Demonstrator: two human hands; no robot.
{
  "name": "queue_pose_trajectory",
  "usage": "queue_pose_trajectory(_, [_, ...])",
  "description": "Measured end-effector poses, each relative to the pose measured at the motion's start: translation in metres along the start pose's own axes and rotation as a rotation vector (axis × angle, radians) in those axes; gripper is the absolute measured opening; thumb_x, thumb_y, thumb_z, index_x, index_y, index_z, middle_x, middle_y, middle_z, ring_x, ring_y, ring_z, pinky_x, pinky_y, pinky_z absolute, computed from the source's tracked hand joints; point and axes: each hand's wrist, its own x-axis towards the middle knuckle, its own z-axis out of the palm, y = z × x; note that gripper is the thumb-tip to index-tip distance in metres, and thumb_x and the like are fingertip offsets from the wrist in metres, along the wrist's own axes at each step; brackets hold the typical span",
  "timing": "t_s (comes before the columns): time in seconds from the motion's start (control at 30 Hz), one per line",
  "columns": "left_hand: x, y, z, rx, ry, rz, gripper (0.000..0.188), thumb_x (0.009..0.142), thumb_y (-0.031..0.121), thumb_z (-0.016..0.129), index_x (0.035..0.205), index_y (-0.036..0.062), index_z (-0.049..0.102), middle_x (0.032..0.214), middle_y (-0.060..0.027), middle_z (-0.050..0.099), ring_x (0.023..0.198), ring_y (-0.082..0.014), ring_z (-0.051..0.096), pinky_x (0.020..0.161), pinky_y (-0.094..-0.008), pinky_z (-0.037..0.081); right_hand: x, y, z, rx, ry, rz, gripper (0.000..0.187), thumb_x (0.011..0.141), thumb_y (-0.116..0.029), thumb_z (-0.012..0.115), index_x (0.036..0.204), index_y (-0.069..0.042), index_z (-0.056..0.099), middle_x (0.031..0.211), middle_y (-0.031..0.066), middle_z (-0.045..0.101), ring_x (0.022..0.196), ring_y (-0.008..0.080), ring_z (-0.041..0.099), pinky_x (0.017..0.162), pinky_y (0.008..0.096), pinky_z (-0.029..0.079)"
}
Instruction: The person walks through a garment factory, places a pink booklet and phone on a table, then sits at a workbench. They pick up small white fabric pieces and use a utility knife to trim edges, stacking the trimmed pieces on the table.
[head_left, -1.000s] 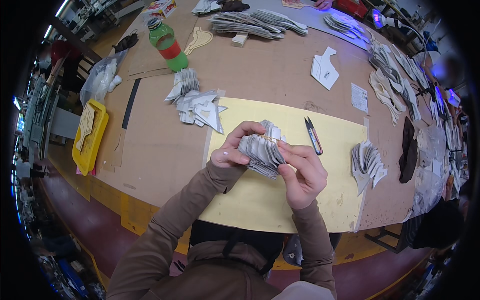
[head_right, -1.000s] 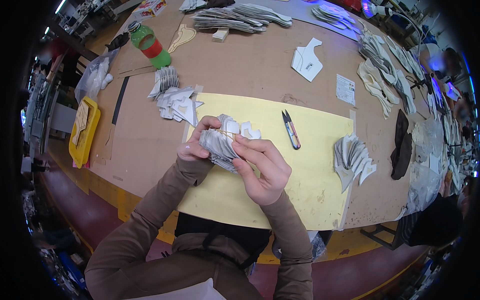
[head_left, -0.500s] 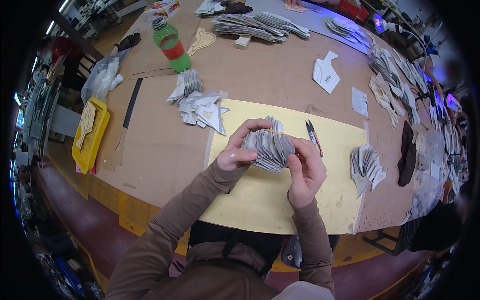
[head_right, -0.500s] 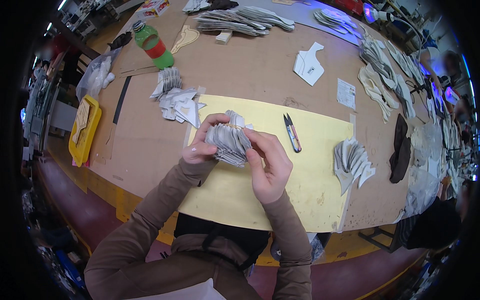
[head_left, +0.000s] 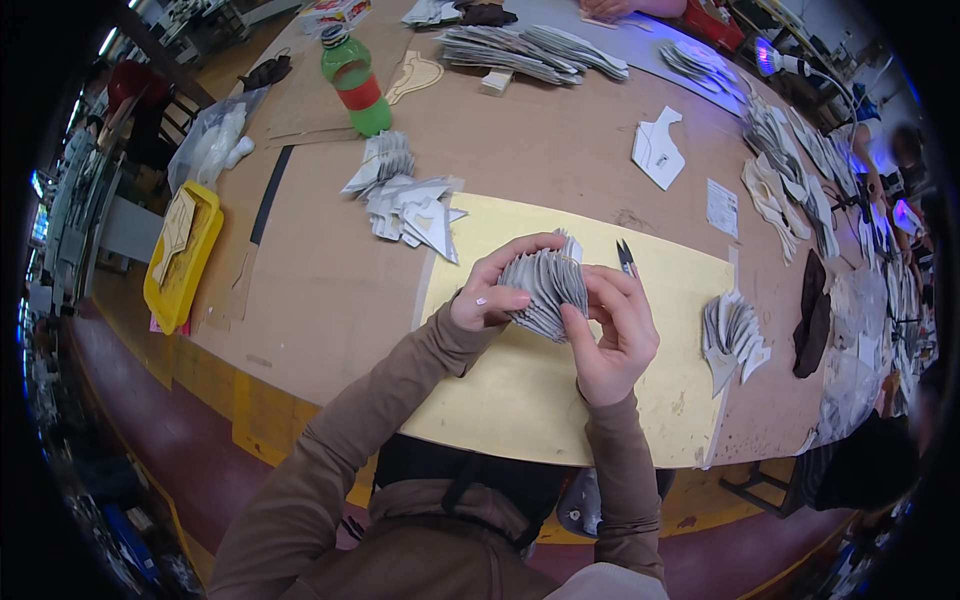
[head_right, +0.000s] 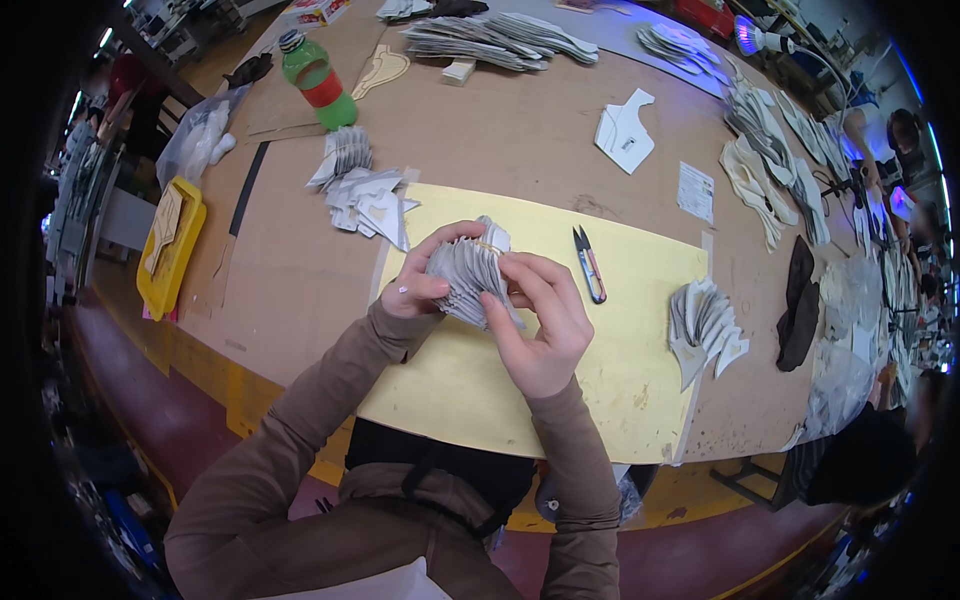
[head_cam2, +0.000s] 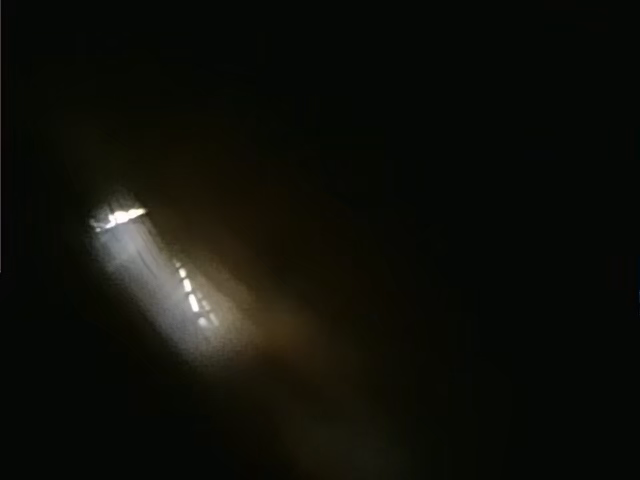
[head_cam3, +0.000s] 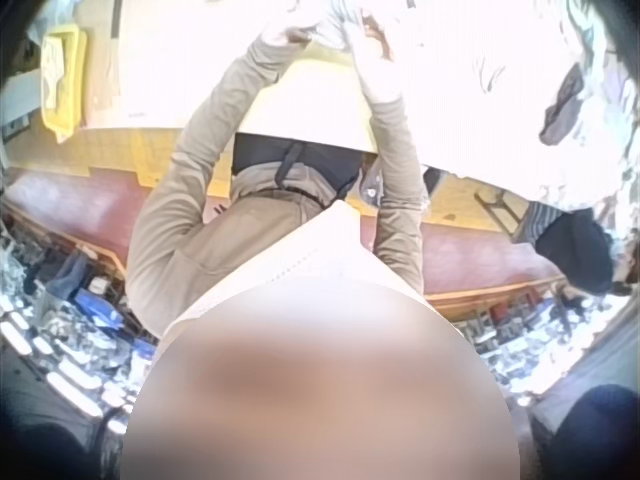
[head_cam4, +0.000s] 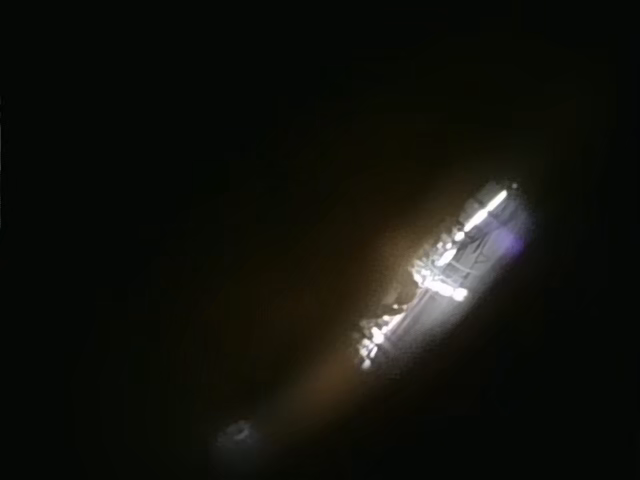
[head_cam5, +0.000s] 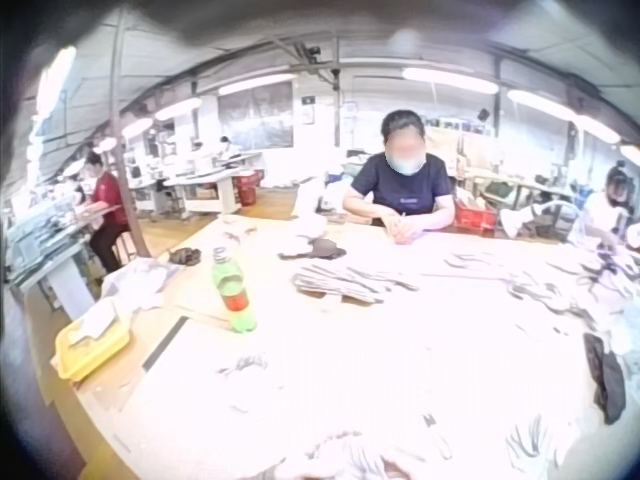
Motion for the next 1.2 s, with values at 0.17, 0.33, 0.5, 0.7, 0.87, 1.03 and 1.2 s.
queue_pose_trajectory(0.17, [-0.004, 0.003, -0.002, -0.036, -0.042, 0.025, 0.076, 0.067, 0.012, 0.064, 0.136, -0.0029, 0.036, 0.122, -0.0208, 0.054, 0.112, -0.0315, 0.057, 0.100, -0.0425, 0.045, -0.002, 0.000, 0.001, 0.020, 0.007, -0.034, 0.032, 0.073, 0.011, 0.068, 0.104, 0.008, 0.063, 0.107, 0.0176, 0.060, 0.089, 0.0206, 0.065, 0.070, 0.0262, 0.058])
queue_pose_trajectory(0.33, [-0.004, 0.005, -0.001, -0.029, -0.033, 0.018, 0.077, 0.066, 0.013, 0.065, 0.136, -0.0031, 0.037, 0.123, -0.0197, 0.054, 0.113, -0.0306, 0.056, 0.101, -0.0415, 0.044, -0.003, 0.001, 0.000, 0.022, 0.001, -0.035, 0.031, 0.074, 0.011, 0.067, 0.105, 0.008, 0.062, 0.109, 0.0184, 0.060, 0.091, 0.0215, 0.064, 0.071, 0.0273, 0.058])
queue_pose_trajectory(0.5, [-0.006, 0.009, 0.002, 0.039, -0.041, 0.021, 0.080, 0.067, 0.014, 0.066, 0.139, -0.0038, 0.034, 0.126, -0.0176, 0.053, 0.115, -0.0273, 0.055, 0.102, -0.0382, 0.043, -0.004, 0.003, -0.001, 0.098, -0.008, 0.011, 0.032, 0.078, 0.011, 0.064, 0.109, 0.007, 0.058, 0.113, 0.0196, 0.058, 0.095, 0.0211, 0.063, 0.075, 0.0273, 0.056])
queue_pose_trajectory(0.7, [-0.004, 0.011, 0.002, 0.067, -0.049, 0.012, 0.084, 0.068, 0.018, 0.068, 0.140, -0.0056, 0.032, 0.127, -0.0171, 0.052, 0.116, -0.0254, 0.054, 0.102, -0.0355, 0.042, -0.005, 0.010, 0.003, 0.225, 0.026, -0.084, 0.034, 0.081, 0.013, 0.059, 0.113, 0.004, 0.052, 0.118, 0.0227, 0.055, 0.091, 0.0203, 0.063, 0.072, 0.0269, 0.055])
queue_pose_trajectory(0.87, [-0.001, 0.011, 0.000, 0.164, -0.107, 0.062, 0.075, 0.072, 0.017, 0.060, 0.139, -0.0074, 0.035, 0.132, -0.0169, 0.049, 0.120, -0.0224, 0.051, 0.103, -0.0326, 0.039, -0.001, 0.009, 0.000, -0.122, -0.044, -0.322, 0.029, 0.079, 0.013, 0.060, 0.106, 0.002, 0.059, 0.120, 0.0233, 0.054, 0.077, 0.0182, 0.060, 0.063, 0.0273, 0.053])
queue_pose_trajectory(1.03, [-0.001, 0.012, 0.001, 0.216, -0.117, 0.053, 0.074, 0.073, 0.022, 0.056, 0.137, -0.0084, 0.037, 0.131, -0.0175, 0.051, 0.118, -0.0227, 0.052, 0.103, -0.0326, 0.038, -0.002, 0.001, 0.000, -0.165, -0.082, -0.186, 0.023, 0.073, 0.009, 0.068, 0.095, 0.002, 0.066, 0.119, 0.0215, 0.056, 0.069, 0.0171, 0.058, 0.056, 0.0260, 0.049])
queue_pose_trajectory(1.2, [-0.001, 0.011, 0.000, 0.304, -0.063, 0.063, 0.079, 0.071, 0.032, 0.061, 0.136, -0.0085, 0.038, 0.126, -0.0187, 0.054, 0.112, -0.0242, 0.056, 0.099, -0.0332, 0.042, -0.002, 0.002, 0.003, -0.216, -0.037, -0.207, 0.025, 0.069, 0.004, 0.073, 0.092, 0.001, 0.065, 0.115, 0.0217, 0.058, 0.065, 0.0179, 0.060, 0.054, 0.0261, 0.050])
